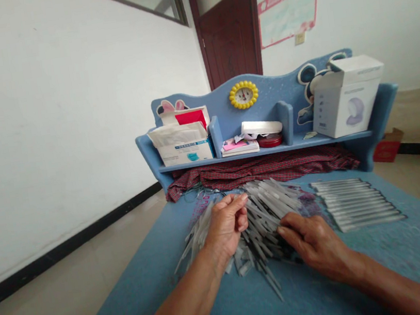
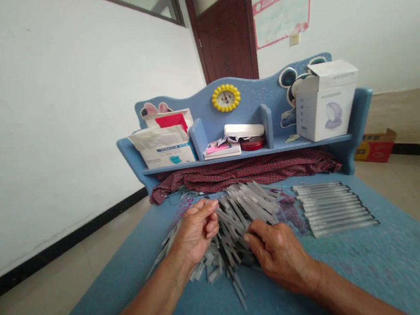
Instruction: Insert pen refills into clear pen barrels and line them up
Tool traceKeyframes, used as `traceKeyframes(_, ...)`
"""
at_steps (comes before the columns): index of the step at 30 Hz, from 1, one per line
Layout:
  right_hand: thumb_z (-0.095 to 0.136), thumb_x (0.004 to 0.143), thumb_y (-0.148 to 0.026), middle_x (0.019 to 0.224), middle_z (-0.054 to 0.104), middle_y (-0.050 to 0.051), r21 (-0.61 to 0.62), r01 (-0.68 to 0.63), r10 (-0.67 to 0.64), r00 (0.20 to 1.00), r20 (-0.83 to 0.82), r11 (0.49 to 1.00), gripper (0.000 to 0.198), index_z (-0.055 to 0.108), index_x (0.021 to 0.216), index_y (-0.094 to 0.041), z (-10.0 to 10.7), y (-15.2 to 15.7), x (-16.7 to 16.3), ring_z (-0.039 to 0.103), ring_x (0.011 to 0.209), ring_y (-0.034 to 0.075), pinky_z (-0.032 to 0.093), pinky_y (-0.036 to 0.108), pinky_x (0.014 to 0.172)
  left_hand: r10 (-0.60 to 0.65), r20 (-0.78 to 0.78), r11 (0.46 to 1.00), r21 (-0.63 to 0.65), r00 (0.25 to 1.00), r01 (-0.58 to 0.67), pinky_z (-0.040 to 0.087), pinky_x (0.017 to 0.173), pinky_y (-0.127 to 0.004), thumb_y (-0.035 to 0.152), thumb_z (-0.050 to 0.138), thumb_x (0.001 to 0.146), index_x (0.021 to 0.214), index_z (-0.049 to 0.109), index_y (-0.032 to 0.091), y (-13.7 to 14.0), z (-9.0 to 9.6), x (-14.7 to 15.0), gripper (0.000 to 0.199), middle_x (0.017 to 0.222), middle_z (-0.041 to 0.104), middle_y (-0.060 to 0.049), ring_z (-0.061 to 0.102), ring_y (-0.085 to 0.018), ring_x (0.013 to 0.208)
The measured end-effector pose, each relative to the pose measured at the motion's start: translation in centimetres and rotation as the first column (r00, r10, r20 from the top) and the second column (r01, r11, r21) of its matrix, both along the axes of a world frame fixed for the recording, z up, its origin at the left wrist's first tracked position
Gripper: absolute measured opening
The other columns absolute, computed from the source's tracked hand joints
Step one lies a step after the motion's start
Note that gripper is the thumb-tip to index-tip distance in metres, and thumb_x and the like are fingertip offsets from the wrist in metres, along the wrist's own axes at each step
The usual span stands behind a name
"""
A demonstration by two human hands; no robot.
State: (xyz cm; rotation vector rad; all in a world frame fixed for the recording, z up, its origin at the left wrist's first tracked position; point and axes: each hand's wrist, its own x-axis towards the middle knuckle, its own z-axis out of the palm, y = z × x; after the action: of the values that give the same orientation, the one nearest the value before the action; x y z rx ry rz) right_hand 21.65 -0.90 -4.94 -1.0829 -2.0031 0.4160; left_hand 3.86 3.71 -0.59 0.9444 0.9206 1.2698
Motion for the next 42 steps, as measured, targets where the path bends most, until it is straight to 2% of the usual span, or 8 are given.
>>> traceKeyframes(6,0.042,0.091,-0.033,0.05,0.039,-0.005,-0.063,0.02,-0.017,0.999,0.037,0.998,0.026,0.053,0.072,-0.02,1.0,0.9,0.6,0.037,0.045,0.01,0.027,0.024,0.047,0.068,-0.074,0.995,0.074,0.995,-0.063,0.023,0.033,-0.014,0.032,0.073,0.063,0.063,0.049,0.016,-0.3,0.6,0.4,0.029,0.048,0.047,0.008,0.033,-0.002,0.033)
traceKeyframes(12,0.045,0.09,-0.026,0.068,0.063,0.002,0.047,0.07,-0.078,0.978,0.195,0.996,0.017,0.06,0.094,-0.018,1.3,1.5,0.5,0.058,0.061,0.015,0.037,0.025,0.058,0.028,-0.201,0.993,0.115,0.979,-0.005,0.026,0.034,-0.015,0.035,0.071,0.067,0.064,0.054,0.015,-0.7,0.3,1.1,0.027,0.05,0.048,0.006,0.037,-0.003,0.036)
traceKeyframes(16,0.047,0.088,-0.022,0.076,0.067,0.003,0.053,0.094,-0.106,0.944,0.312,0.994,0.015,0.062,0.087,-0.019,2.6,1.9,1.3,0.063,0.072,0.015,0.04,0.023,0.065,-0.023,-0.253,0.99,0.126,0.967,0.057,0.028,0.035,-0.015,0.038,0.071,0.067,0.068,0.058,0.013,-1.0,0.4,1.3,0.028,0.051,0.05,0.004,0.04,-0.004,0.037)
traceKeyframes(20,0.049,0.086,-0.021,0.081,0.069,0.003,-0.008,0.191,-0.155,0.82,0.551,0.982,0.017,0.065,0.081,-0.021,5.2,2.6,4.8,0.063,0.077,0.016,0.039,0.024,0.067,-0.007,-0.249,0.99,0.137,0.968,0.042,0.027,0.034,-0.016,0.039,0.069,0.067,0.087,0.064,0.013,-1.1,0.9,1.0,0.033,0.058,0.055,0.003,0.041,-0.005,0.037)
traceKeyframes(23,0.05,0.084,-0.023,0.084,0.071,0.005,-0.037,0.42,-0.244,0.594,0.767,0.907,0.018,0.068,0.086,-0.024,6.2,3.4,8.5,0.064,0.077,0.018,0.039,0.026,0.063,0.003,-0.286,0.986,0.163,0.958,0.046,0.026,0.034,-0.017,0.039,0.068,0.068,0.075,0.064,0.013,-1.1,1.2,0.7,0.027,0.055,0.054,0.002,0.04,-0.005,0.036)
traceKeyframes(27,0.053,0.081,-0.021,0.083,0.071,0.008,-0.032,0.527,-0.28,0.501,0.819,0.849,0.019,0.071,0.086,-0.023,5.3,4.7,13.1,0.066,0.077,0.022,0.04,0.028,0.062,0.012,-0.36,0.981,0.187,0.933,0.06,0.025,0.035,-0.017,0.037,0.067,0.068,0.06,0.062,0.014,-1.2,1.4,0.5,0.025,0.047,0.052,0.002,0.039,-0.005,0.035)
traceKeyframes(32,0.052,0.083,-0.022,0.09,0.071,0.007,-0.061,0.547,-0.256,0.483,0.837,0.835,0.022,0.071,0.092,-0.024,3.0,5.4,16.8,0.065,0.084,0.021,0.042,0.028,0.067,0.027,-0.397,0.976,0.208,0.917,0.061,0.026,0.035,-0.017,0.036,0.066,0.068,0.064,0.066,0.015,-1.4,1.4,0.5,0.021,0.047,0.054,0.002,0.04,-0.007,0.035)
traceKeyframes(42,0.045,0.086,-0.021,0.085,0.07,0.008,-0.063,0.511,-0.238,0.502,0.831,0.857,0.025,0.07,0.084,-0.02,0.6,5.9,17.7,0.066,0.079,0.021,0.04,0.027,0.063,0.104,-0.39,0.964,0.268,0.915,0.005,0.025,0.036,-0.016,0.037,0.062,0.073,0.06,0.061,0.014,-0.5,1.7,-0.9,0.026,0.044,0.05,0.002,0.038,-0.006,0.036)
